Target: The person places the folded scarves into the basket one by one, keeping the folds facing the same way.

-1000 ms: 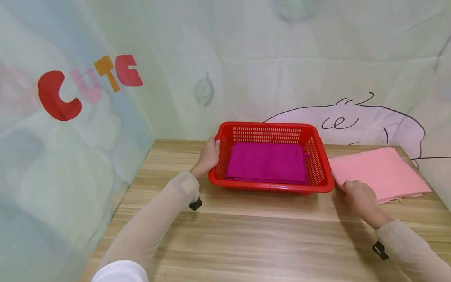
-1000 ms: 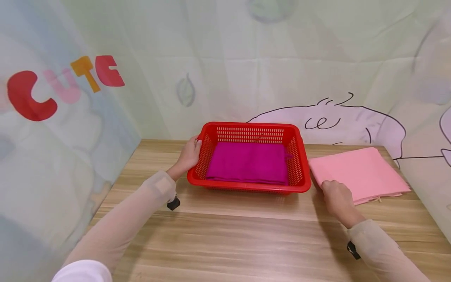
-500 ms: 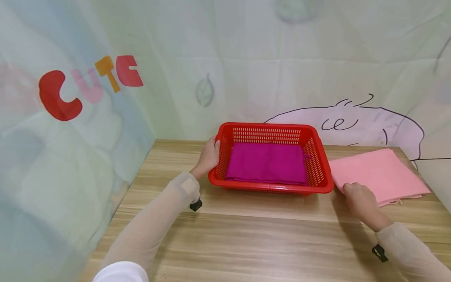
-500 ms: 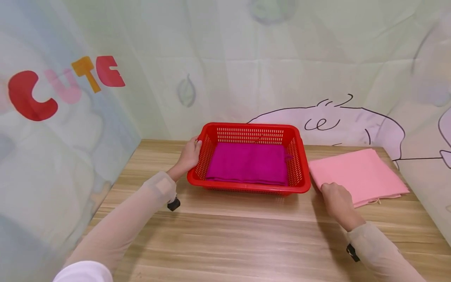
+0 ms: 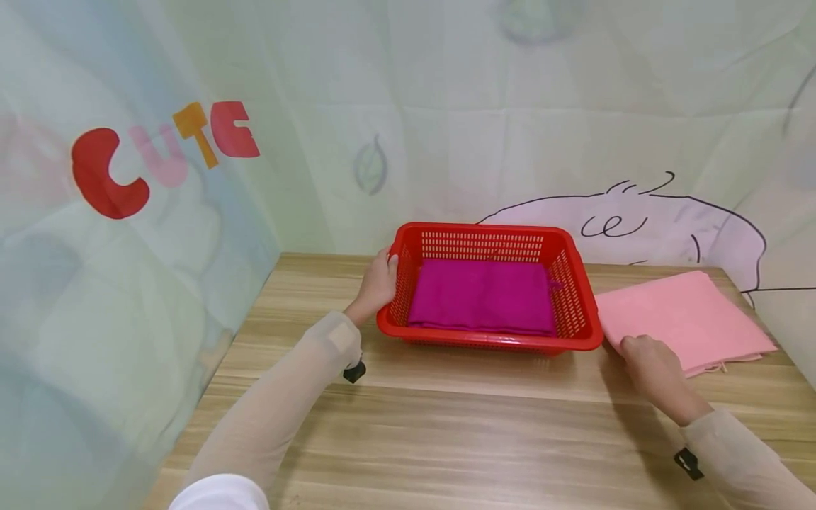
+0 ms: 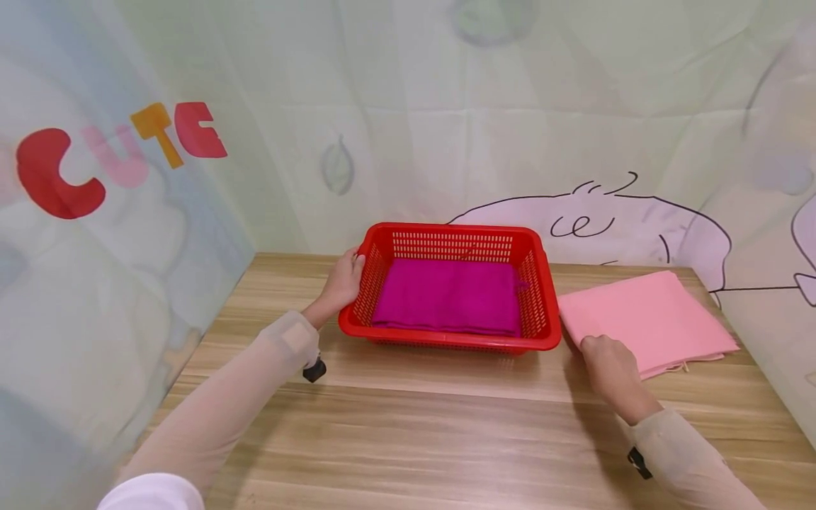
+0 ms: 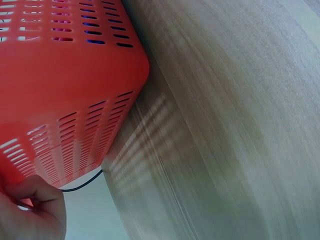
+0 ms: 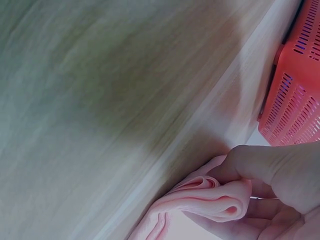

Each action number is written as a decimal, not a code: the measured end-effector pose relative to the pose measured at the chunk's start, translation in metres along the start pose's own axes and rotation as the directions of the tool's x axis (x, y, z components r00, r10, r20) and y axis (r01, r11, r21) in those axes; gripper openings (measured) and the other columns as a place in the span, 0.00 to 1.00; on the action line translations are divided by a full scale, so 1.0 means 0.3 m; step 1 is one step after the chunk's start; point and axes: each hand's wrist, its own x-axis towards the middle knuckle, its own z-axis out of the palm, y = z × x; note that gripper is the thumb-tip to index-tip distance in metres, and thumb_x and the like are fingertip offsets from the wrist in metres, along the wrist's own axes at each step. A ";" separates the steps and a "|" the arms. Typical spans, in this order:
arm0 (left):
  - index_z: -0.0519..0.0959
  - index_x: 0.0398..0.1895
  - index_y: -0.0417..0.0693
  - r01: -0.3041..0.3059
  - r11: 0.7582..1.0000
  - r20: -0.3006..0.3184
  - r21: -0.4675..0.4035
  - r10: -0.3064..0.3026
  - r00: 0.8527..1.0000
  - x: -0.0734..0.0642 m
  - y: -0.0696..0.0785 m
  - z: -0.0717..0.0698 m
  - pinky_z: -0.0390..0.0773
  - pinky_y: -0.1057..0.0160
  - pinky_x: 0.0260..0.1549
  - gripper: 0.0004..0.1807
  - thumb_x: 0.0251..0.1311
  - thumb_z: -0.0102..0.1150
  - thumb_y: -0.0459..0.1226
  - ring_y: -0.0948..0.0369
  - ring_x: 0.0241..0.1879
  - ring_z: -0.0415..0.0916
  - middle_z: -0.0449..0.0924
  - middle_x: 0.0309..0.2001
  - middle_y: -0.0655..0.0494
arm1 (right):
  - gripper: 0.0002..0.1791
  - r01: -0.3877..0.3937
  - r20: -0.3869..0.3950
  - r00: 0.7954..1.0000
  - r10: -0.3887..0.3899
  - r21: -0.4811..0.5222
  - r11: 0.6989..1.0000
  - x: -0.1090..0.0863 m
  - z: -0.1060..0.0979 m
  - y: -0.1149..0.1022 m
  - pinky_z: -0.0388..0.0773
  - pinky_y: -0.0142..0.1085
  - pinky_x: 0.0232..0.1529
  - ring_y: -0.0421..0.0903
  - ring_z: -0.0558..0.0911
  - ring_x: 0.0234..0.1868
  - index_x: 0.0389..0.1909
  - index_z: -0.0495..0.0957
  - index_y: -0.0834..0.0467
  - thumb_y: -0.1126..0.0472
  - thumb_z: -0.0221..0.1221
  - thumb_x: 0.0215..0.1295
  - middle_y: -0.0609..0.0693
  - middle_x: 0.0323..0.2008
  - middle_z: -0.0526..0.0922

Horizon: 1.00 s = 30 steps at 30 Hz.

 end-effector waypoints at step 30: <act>0.61 0.70 0.31 -0.002 1.000 0.002 0.003 0.002 1.000 0.004 -0.005 0.001 0.83 0.52 0.43 0.23 0.80 0.35 0.37 0.48 0.42 0.79 0.77 0.48 0.36 | 0.14 0.020 -0.006 1.000 -0.020 -0.022 1.000 -0.025 -0.002 -0.011 0.74 0.49 0.16 0.55 0.74 0.18 0.19 0.69 0.63 0.82 0.60 0.50 0.55 0.16 0.71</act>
